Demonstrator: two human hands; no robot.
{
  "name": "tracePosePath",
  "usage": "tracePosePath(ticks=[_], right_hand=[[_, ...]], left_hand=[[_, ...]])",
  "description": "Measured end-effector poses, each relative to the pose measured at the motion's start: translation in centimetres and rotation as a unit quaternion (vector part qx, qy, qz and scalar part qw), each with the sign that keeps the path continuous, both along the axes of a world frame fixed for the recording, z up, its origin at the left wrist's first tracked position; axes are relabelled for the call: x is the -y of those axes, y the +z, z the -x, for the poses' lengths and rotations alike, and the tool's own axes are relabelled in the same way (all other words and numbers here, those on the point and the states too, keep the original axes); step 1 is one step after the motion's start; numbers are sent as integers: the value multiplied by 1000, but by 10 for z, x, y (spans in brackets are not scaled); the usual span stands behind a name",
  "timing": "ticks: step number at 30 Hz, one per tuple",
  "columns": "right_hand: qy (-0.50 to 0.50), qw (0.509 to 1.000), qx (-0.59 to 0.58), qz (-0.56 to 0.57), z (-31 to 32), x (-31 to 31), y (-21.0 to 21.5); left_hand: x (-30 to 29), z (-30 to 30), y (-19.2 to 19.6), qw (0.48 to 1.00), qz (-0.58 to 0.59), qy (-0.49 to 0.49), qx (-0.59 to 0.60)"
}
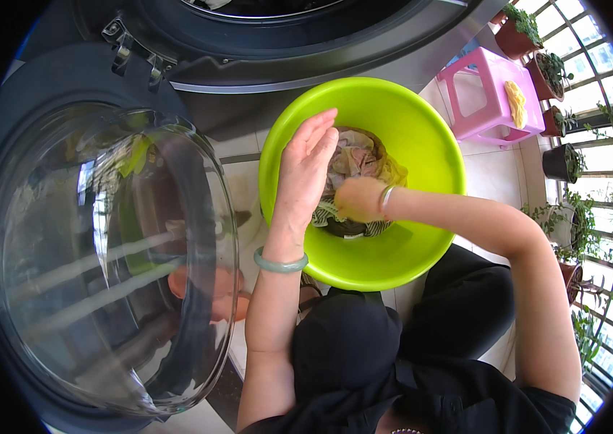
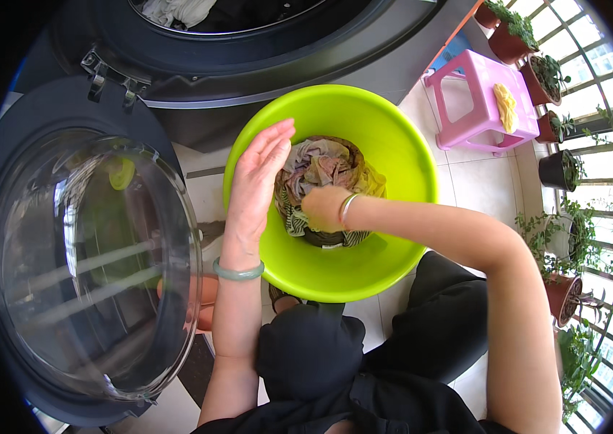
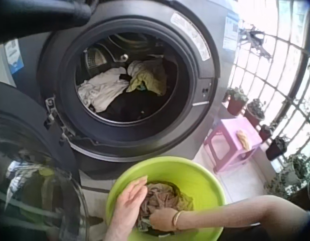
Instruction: The person loads wet clothes from a green basin into a front-loading washing machine, closes the door, and starts the cycle. They then hang a pair of yellow socks and a pink shirt on a drying rack on the balcony.
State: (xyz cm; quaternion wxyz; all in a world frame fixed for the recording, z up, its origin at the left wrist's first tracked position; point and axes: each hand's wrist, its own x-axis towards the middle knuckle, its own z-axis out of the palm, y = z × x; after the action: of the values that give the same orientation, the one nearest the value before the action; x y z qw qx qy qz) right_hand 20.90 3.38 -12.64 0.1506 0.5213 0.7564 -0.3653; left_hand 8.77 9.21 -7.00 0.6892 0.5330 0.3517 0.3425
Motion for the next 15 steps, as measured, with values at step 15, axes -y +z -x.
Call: tracePosePath(ticks=[15], right_hand=[[-322, 901, -282, 72, -36, 16, 84]], left_hand=[[6, 13, 20, 998, 32, 41, 21]])
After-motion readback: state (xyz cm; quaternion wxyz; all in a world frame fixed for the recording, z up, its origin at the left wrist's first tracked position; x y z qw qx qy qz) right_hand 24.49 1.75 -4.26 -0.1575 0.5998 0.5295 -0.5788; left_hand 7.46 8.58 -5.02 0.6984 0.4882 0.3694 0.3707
